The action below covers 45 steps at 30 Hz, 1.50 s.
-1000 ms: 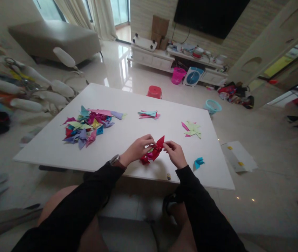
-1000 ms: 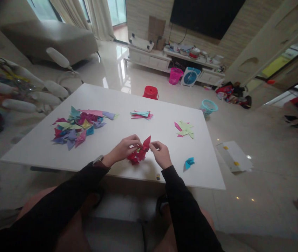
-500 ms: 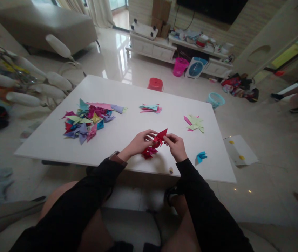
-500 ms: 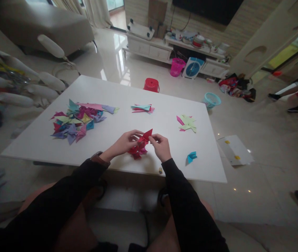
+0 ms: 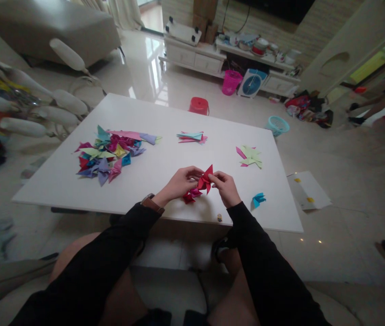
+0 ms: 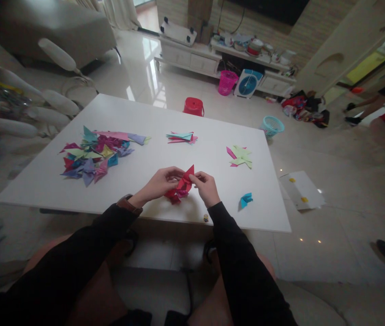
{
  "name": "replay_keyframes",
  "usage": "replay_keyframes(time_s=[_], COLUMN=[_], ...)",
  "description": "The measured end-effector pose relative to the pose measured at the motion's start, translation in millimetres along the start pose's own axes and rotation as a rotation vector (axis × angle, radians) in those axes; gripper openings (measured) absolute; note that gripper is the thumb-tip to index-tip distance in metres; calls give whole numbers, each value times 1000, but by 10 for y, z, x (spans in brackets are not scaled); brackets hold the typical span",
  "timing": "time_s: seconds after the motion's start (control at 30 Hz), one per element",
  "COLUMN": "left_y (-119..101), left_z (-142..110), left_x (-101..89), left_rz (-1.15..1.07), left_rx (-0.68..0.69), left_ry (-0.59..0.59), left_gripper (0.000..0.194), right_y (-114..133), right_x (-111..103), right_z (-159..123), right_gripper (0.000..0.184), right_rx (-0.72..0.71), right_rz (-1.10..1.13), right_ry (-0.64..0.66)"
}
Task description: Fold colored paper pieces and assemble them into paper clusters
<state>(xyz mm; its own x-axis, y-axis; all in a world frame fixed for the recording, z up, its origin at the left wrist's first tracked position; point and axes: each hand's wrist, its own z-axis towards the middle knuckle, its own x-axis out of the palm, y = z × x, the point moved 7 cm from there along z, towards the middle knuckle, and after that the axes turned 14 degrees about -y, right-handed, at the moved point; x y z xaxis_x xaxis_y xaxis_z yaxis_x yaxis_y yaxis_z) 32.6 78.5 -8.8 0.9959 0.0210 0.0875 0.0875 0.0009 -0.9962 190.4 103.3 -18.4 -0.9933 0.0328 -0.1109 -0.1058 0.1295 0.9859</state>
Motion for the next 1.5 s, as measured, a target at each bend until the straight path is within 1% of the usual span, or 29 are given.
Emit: replay_keyframes(time_s=[0.1,0.17,0.27,0.4,0.47,0.57,0.67,0.87,0.97,1.03,1.2,1.4,1.5], left_y=[4,-10,-23,-18,-18,-21,-23,-8,4,3,-28,-6,-5], left_z=[0,-7,-23,-36,-41,-41,-35,-20,-9,-4,-10,-15,-28], left_x=[8,15,29,32,43,52,42,35,24,13,0,3,7], left_rz=[-1,23,58,54,38,12,13,16,2,-6,34,27,21], left_rx=[2,15,18,8,8,11,18,15,-7,-21,-21,-69,-88], left_ry=[-7,0,22,32,48,61,49,39,17,2,6,7,7], left_gripper=[32,27,22,22,22,20,21,22,31,37,41,40,41], right_y=[-85,-117,-130,-87,-70,-84,-115,-153,-141,-121,-76,-86,-112], right_x=[7,2,-5,22,42,84,118,151,148,129,47,44,50], right_z=[-1,-2,-13,-45,-56,-71,-84,-111,-113,-104,-67,-61,-56], right_gripper=[29,29,28,28,31,37,41,45,47,46,40,27,24], right_rx=[86,115,142,149,152,198,242,270,280,287,296,254,241], right_rz=[42,55,68,132,159,199,227,206,213,228,269,225,209], right_ry=[3,-2,-5,12,13,25,43,67,56,33,-46,-30,-19])
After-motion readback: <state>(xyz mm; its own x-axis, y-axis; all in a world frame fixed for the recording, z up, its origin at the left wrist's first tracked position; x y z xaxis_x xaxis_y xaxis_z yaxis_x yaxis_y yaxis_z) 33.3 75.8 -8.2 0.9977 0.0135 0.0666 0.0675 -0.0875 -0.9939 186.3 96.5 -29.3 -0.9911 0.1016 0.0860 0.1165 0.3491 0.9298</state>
